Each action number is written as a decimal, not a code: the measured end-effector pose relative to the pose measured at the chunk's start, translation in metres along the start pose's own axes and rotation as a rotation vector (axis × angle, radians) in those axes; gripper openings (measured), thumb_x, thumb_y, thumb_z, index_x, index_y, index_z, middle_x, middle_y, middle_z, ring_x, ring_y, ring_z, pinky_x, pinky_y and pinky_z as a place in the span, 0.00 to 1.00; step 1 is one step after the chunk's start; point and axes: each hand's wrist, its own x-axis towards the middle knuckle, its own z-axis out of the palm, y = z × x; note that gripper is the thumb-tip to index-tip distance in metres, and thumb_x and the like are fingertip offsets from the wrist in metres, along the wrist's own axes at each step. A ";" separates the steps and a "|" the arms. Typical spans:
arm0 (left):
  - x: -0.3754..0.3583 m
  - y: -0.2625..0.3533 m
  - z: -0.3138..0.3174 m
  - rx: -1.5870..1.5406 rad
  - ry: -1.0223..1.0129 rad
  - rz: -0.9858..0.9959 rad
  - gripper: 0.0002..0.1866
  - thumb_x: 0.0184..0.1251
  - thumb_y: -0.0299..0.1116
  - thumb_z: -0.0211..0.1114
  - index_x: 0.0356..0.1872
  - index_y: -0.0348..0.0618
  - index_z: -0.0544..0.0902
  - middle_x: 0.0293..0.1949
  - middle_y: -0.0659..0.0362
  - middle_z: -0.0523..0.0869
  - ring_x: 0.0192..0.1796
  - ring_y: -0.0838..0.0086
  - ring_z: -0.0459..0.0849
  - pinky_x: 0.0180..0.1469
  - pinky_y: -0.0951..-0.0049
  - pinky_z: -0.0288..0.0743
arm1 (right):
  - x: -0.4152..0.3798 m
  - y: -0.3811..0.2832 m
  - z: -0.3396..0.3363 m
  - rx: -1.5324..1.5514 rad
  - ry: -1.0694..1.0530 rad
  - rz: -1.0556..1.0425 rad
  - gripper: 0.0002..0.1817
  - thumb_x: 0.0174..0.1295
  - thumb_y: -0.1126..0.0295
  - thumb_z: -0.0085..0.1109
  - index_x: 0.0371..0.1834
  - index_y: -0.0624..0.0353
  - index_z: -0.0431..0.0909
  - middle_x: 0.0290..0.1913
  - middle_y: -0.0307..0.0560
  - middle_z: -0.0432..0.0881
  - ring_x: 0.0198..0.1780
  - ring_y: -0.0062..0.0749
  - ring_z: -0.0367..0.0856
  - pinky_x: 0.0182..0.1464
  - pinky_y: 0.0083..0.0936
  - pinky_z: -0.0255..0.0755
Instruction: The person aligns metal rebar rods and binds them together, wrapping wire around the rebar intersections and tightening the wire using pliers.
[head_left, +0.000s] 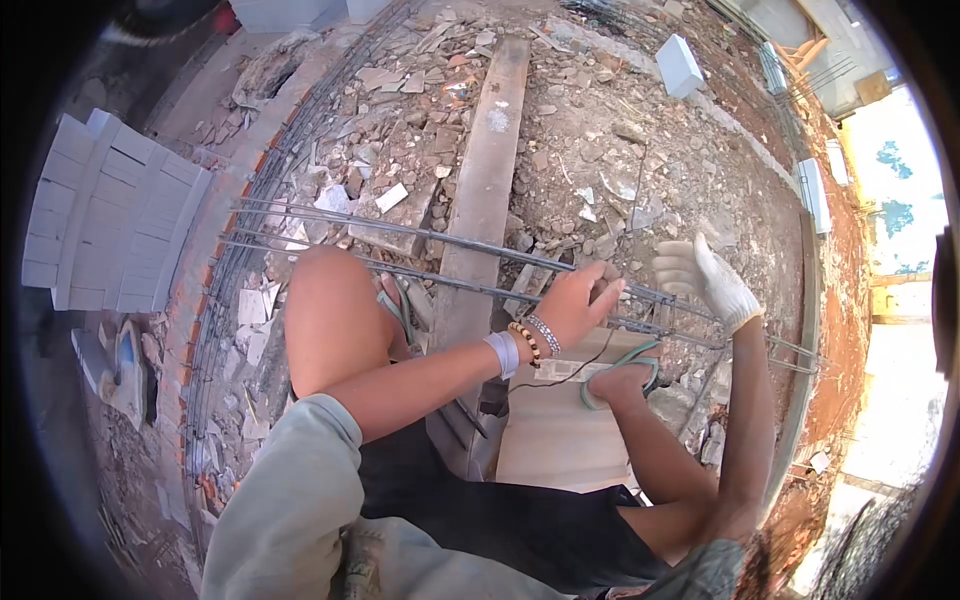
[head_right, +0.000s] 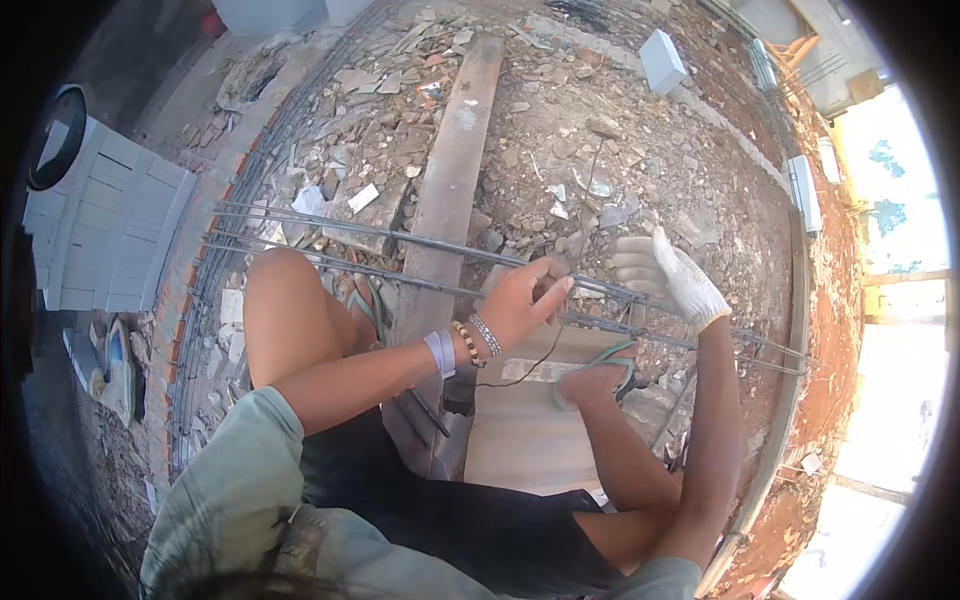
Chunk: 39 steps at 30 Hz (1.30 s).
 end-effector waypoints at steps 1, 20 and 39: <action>-0.003 0.014 0.003 -0.042 -0.041 0.002 0.16 0.74 0.43 0.60 0.42 0.37 0.78 0.24 0.60 0.83 0.24 0.80 0.83 0.29 0.76 0.76 | -0.009 -0.020 0.024 0.126 -0.057 -0.058 0.37 0.74 0.39 0.38 0.65 0.64 0.70 0.53 0.51 0.82 0.52 0.35 0.81 0.58 0.33 0.75; -0.014 0.122 -0.028 -0.549 -0.006 0.445 0.31 0.81 0.53 0.38 0.57 0.33 0.76 0.45 0.53 0.87 0.45 0.71 0.83 0.54 0.67 0.75 | -0.128 -0.094 0.167 -0.555 0.402 -0.514 0.13 0.69 0.70 0.56 0.53 0.62 0.81 0.38 0.45 0.85 0.32 0.27 0.81 0.37 0.25 0.75; 0.022 0.103 -0.052 -0.701 -0.072 0.169 0.25 0.79 0.52 0.48 0.41 0.38 0.79 0.36 0.59 0.84 0.49 0.74 0.82 0.53 0.73 0.74 | -0.080 -0.090 0.165 -0.624 0.323 -0.579 0.11 0.71 0.70 0.51 0.48 0.65 0.79 0.34 0.51 0.81 0.31 0.34 0.78 0.37 0.29 0.73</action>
